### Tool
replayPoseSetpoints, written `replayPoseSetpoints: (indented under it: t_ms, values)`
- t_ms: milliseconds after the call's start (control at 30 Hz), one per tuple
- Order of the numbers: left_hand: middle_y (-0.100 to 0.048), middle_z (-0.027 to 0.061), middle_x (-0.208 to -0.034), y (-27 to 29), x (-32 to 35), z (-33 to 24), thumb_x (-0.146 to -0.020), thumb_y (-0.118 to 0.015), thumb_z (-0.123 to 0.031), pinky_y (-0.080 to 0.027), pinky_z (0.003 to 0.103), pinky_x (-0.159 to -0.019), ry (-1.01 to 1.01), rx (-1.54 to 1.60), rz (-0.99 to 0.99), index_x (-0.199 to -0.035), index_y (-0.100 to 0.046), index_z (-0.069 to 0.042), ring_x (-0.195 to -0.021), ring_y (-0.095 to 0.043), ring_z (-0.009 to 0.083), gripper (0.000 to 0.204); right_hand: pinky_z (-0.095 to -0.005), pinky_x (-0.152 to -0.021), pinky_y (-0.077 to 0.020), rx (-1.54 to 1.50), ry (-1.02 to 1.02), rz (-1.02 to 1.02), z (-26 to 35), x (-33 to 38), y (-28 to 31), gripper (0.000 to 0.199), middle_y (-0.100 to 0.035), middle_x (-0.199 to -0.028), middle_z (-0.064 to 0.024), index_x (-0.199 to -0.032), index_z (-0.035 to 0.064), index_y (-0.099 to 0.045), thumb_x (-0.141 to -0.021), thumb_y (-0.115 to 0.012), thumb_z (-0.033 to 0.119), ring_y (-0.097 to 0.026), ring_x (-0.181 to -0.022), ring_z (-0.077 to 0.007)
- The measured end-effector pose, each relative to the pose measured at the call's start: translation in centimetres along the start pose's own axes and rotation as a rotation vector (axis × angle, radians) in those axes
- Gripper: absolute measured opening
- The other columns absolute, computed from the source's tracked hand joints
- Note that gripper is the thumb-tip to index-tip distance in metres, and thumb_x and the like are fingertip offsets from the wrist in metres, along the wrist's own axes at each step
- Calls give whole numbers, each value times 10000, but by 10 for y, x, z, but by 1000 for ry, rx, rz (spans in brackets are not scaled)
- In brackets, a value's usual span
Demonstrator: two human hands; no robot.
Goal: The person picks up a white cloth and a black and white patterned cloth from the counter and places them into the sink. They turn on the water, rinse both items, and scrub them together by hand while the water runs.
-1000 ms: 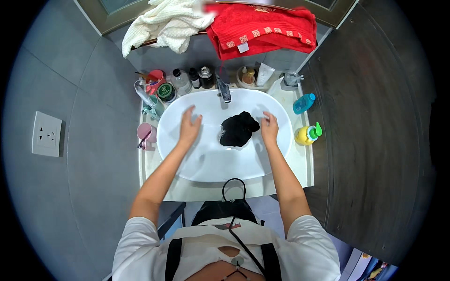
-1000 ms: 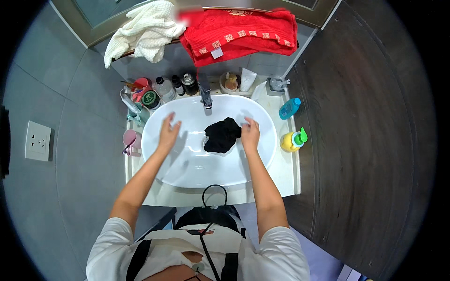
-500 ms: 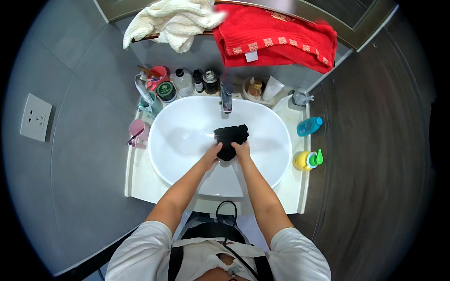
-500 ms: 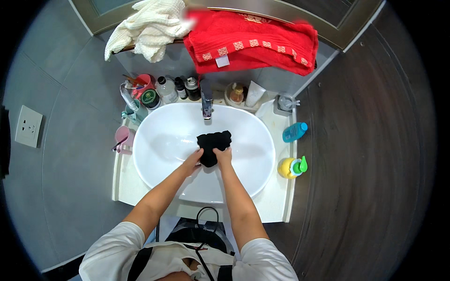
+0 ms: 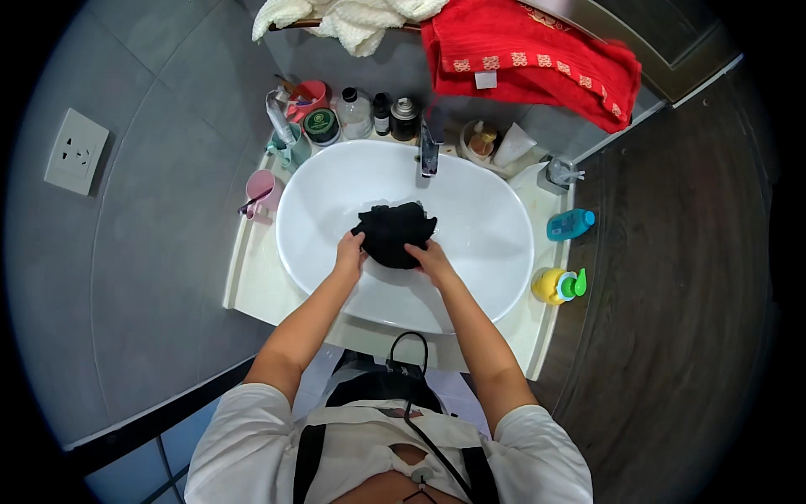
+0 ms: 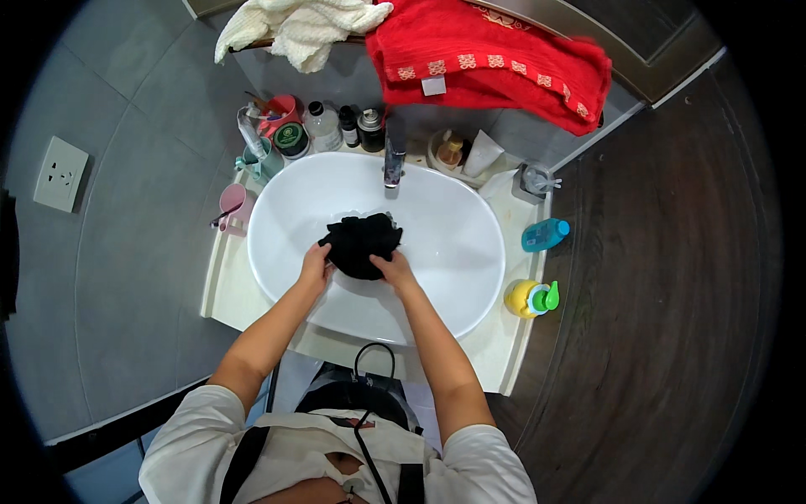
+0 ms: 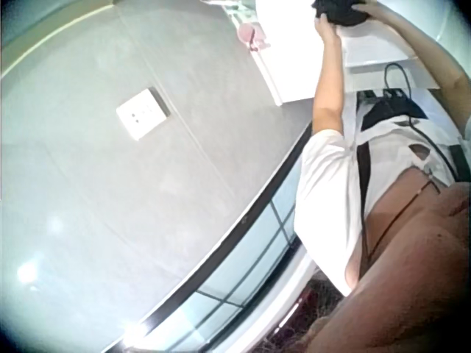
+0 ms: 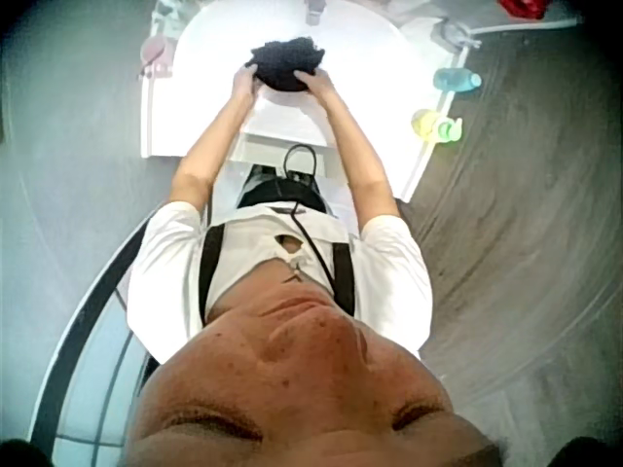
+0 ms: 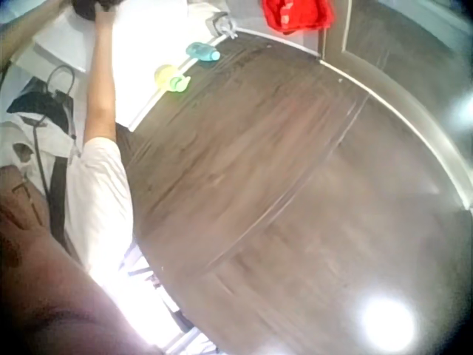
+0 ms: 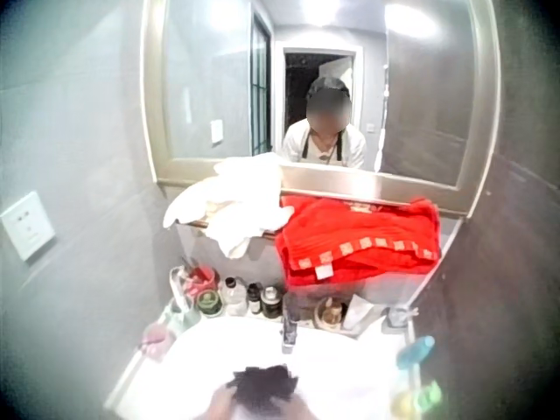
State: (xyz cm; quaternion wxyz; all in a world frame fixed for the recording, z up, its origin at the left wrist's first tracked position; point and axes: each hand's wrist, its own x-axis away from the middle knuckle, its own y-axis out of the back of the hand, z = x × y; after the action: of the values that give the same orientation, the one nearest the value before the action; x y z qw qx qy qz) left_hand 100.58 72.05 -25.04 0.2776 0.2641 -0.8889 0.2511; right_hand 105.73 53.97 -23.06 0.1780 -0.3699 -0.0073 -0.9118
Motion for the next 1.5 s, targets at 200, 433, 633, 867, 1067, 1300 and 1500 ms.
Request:
replayPoseSetpoints:
  t_ms: [200, 433, 633, 867, 1067, 1300, 1500]
  values:
    - [-531, 12, -1008, 12, -2, -9, -849, -504, -259, -362, 320, -826, -100, -280, -98, -1110, -463, -112, -937, -473, 130, 303, -365, -836, -428, 526, 535, -604, -34, -55, 30, 698, -546, -1032, -197, -1199, -32, -398, -675, -708, 310, -532, -948, -311]
    - [-337, 66, -1318, 14, -5, -6, -796, -582, -423, -254, 441, -951, 100, -234, -52, -1331, -255, -134, -1195, -320, 227, 690, -393, -902, -400, 539, 253, -463, -3, -78, 6, 797, -521, -1133, -227, -1259, 18, -359, -625, -736, 320, -514, -1037, -354]
    - [-454, 46, -1220, 4, 13, -31, -785, -601, -450, -383, 404, -907, 263, 68, 233, -1262, -359, -162, -1129, -440, 197, 608, -288, -745, -468, 166, 282, 104, -5, -58, -31, 352, -627, -908, -95, -1022, -32, -580, -691, -629, 75, -594, -802, -178]
    - [-588, 90, -970, 33, 19, -48, -772, -618, -210, -484, 346, -796, 162, 103, 225, -1035, -525, -29, -912, -573, 214, 333, -279, -798, -439, 516, 277, 437, 51, 28, -59, 407, -617, -957, -71, -1112, 10, -544, -734, -641, 124, -572, -869, -140]
    - [-598, 88, -901, 51, 47, -75, -759, -599, -157, -490, 343, -790, 162, 387, 69, -970, -553, -35, -850, -588, 216, 248, -247, -724, -463, -19, 424, 74, 83, 10, -21, 295, -611, -919, -57, -1113, 12, -538, -849, -523, 143, -567, -805, -113]
    - [-596, 67, -930, 92, 70, -93, -802, -527, -174, -469, 344, -835, 98, 467, 132, -942, -559, -55, -900, -571, 206, 187, -250, -716, -494, -565, 459, -119, 151, -32, 17, 199, -568, -938, -65, -1035, 0, -505, -857, -483, 85, -571, -828, -156]
    - [-589, 56, -953, 98, 79, -104, -811, -513, -157, -455, 334, -860, 28, 496, 41, -962, -545, -55, -914, -566, 193, 185, -323, -767, -525, -804, 332, -125, 176, -47, 12, 115, -528, -841, -136, -905, -42, -480, -809, -526, -1, -556, -813, -250]
